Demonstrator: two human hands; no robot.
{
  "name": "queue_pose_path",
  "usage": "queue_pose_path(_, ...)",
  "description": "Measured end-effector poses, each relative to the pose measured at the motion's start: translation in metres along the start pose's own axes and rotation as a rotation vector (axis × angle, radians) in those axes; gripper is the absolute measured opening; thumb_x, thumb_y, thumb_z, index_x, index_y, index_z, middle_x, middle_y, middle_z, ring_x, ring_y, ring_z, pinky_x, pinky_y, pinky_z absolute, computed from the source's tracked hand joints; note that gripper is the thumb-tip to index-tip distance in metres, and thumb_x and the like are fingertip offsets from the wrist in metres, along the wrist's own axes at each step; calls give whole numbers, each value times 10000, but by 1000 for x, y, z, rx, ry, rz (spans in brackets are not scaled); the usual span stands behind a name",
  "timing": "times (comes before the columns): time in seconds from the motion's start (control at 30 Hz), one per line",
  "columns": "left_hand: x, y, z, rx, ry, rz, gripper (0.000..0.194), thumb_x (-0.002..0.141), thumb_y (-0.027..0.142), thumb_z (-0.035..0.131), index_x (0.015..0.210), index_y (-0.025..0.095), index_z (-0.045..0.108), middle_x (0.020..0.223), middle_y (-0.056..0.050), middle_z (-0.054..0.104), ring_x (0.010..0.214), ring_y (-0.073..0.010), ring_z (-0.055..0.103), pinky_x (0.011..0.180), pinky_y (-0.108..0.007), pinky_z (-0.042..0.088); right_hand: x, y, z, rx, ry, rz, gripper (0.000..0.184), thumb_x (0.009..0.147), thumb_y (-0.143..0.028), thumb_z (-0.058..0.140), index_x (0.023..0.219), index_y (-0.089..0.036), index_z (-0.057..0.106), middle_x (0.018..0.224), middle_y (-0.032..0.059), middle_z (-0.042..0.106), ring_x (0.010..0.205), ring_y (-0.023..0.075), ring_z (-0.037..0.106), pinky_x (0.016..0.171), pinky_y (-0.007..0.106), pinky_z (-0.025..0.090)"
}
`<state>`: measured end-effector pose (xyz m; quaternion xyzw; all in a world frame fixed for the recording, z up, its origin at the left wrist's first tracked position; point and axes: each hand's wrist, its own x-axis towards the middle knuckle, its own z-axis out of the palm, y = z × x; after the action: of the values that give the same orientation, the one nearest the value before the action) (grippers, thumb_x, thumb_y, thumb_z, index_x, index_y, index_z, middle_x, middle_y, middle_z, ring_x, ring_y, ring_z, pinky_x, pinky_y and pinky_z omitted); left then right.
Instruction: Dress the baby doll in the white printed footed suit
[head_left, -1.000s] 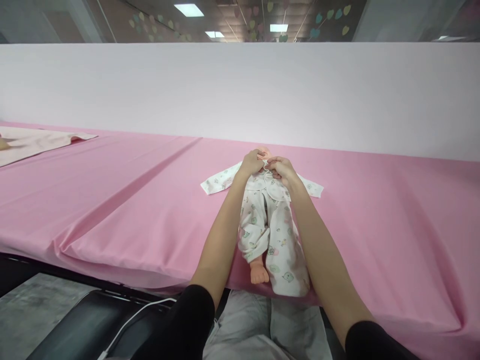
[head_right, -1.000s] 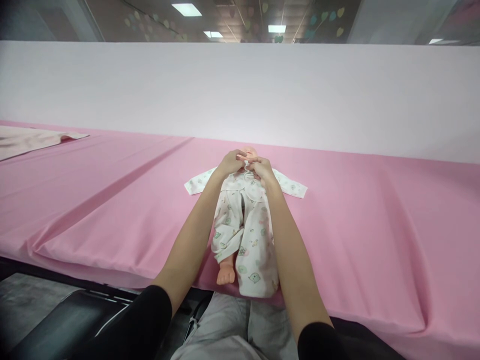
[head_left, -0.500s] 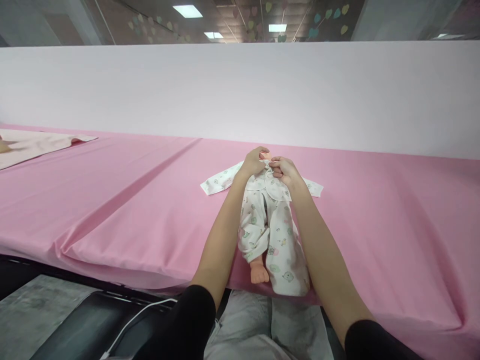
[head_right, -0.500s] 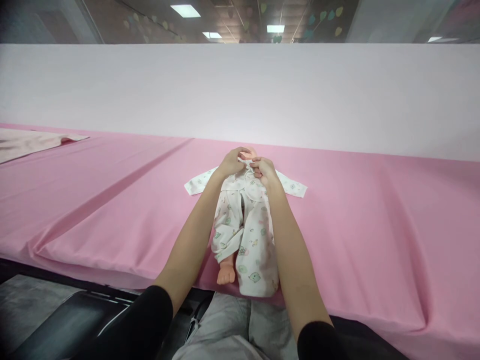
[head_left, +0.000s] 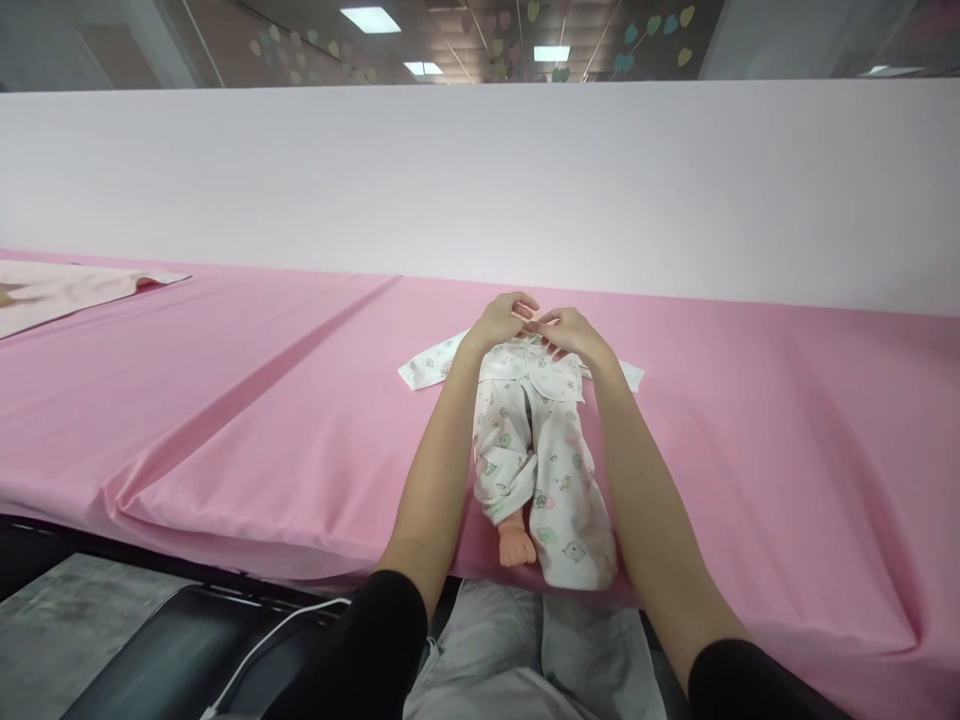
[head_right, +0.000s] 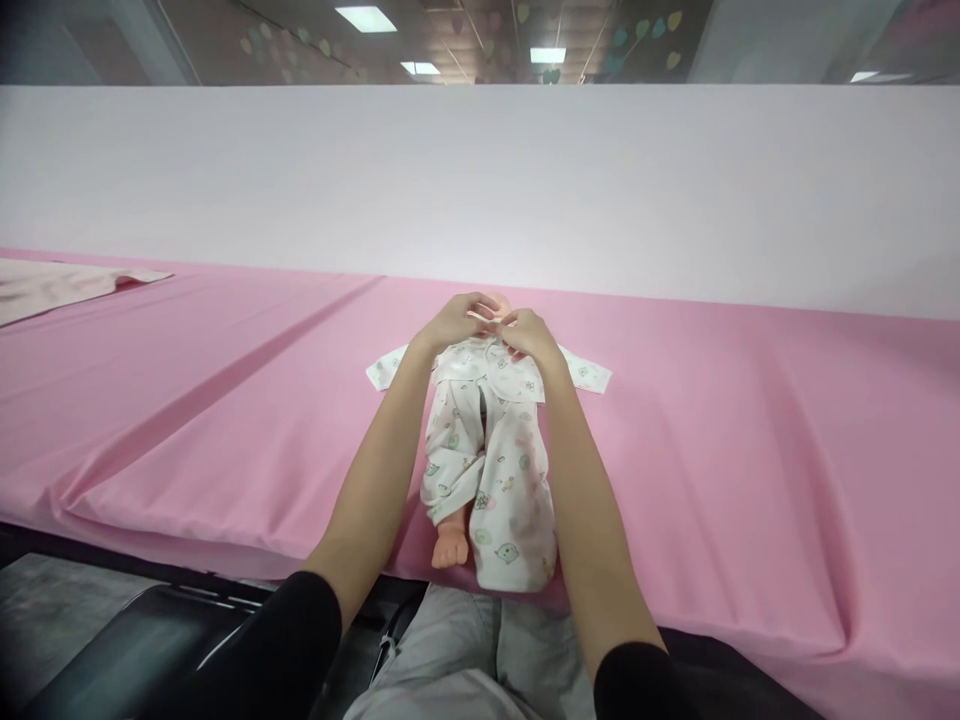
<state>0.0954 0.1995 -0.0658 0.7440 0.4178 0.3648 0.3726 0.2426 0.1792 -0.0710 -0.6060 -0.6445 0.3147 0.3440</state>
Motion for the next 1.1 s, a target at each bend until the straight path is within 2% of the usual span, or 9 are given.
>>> queue_pose_path(0.07, -4, 5, -5, 159, -108, -77, 319, 671, 9, 511, 964, 118, 577, 938, -90, 620, 700, -125, 606, 628, -232, 513, -3, -5, 2, -68, -15, 7, 397, 737, -313, 690, 1042, -92, 563, 784, 91, 623, 554, 153, 586, 429, 263, 501)
queue_pose_path(0.13, -9, 12, -8, 299, -231, -155, 318, 655, 20, 543, 954, 123, 580, 839, -65, 643, 668, -137, 616, 621, -236, 514, -3, -6, 5, -124, 3, -4, 453, 703, -224, 705, 1101, -78, 543, 833, 109, 625, 560, 158, 593, 446, 267, 502)
queue_pose_path(0.23, -15, 24, -9, 375, -339, -247, 455, 641, 87, 643, 1080, 125, 527, 890, -78, 660, 753, -170, 643, 633, -239, 534, -2, -4, 6, -127, 18, -31, 446, 667, -56, 641, 1103, -71, 547, 839, 105, 618, 566, 154, 595, 480, 262, 507)
queue_pose_path(0.37, -19, 35, -5, 449, -392, -337, 624, 586, 196, 767, 1124, 102, 467, 988, -148, 657, 798, -210, 659, 629, -263, 551, -1, -1, -1, -29, 2, -43, 453, 635, 26, 543, 1075, -81, 554, 782, 74, 602, 600, 152, 594, 515, 258, 522)
queue_pose_path(0.6, -19, 38, -1, 599, -435, -380, 442, 621, 129, 714, 1016, 148, 517, 945, -107, 685, 751, -201, 676, 678, -278, 545, 1, 0, -4, -90, -43, -47, 511, 651, 39, 527, 1145, -92, 509, 717, 45, 594, 592, 144, 598, 576, 241, 511)
queue_pose_path(0.8, -23, 40, -9, 522, -543, -389, 527, 591, 190, 748, 1069, 125, 536, 848, -96, 685, 786, -205, 671, 678, -252, 550, -3, -3, -3, -90, -88, -36, 474, 659, 26, 581, 1114, -100, 532, 822, 54, 587, 613, 135, 606, 637, 257, 521)
queue_pose_path(0.87, -23, 39, -10, 489, -513, -387, 480, 633, 208, 712, 1075, 123, 545, 833, -92, 683, 774, -194, 667, 672, -249, 550, -5, -5, -5, -49, -106, -47, 480, 657, 21, 599, 1116, -102, 525, 802, 40, 573, 629, 133, 600, 646, 256, 524)
queue_pose_path(1.03, -18, 30, -4, 563, -228, -245, 264, 698, 181, 609, 959, 142, 617, 834, -84, 679, 678, -168, 651, 624, -243, 527, -7, -5, -7, 25, -259, -102, 655, 600, 54, 629, 1203, -154, 482, 742, -6, 534, 693, 131, 574, 634, 227, 507)
queue_pose_path(1.1, -15, 25, 0, 566, -222, -225, 189, 693, 152, 587, 875, 135, 636, 783, -81, 674, 636, -161, 641, 612, -241, 519, -5, -4, -6, 8, -254, -111, 706, 584, 65, 618, 1236, -162, 468, 798, 10, 548, 690, 129, 567, 625, 226, 497)
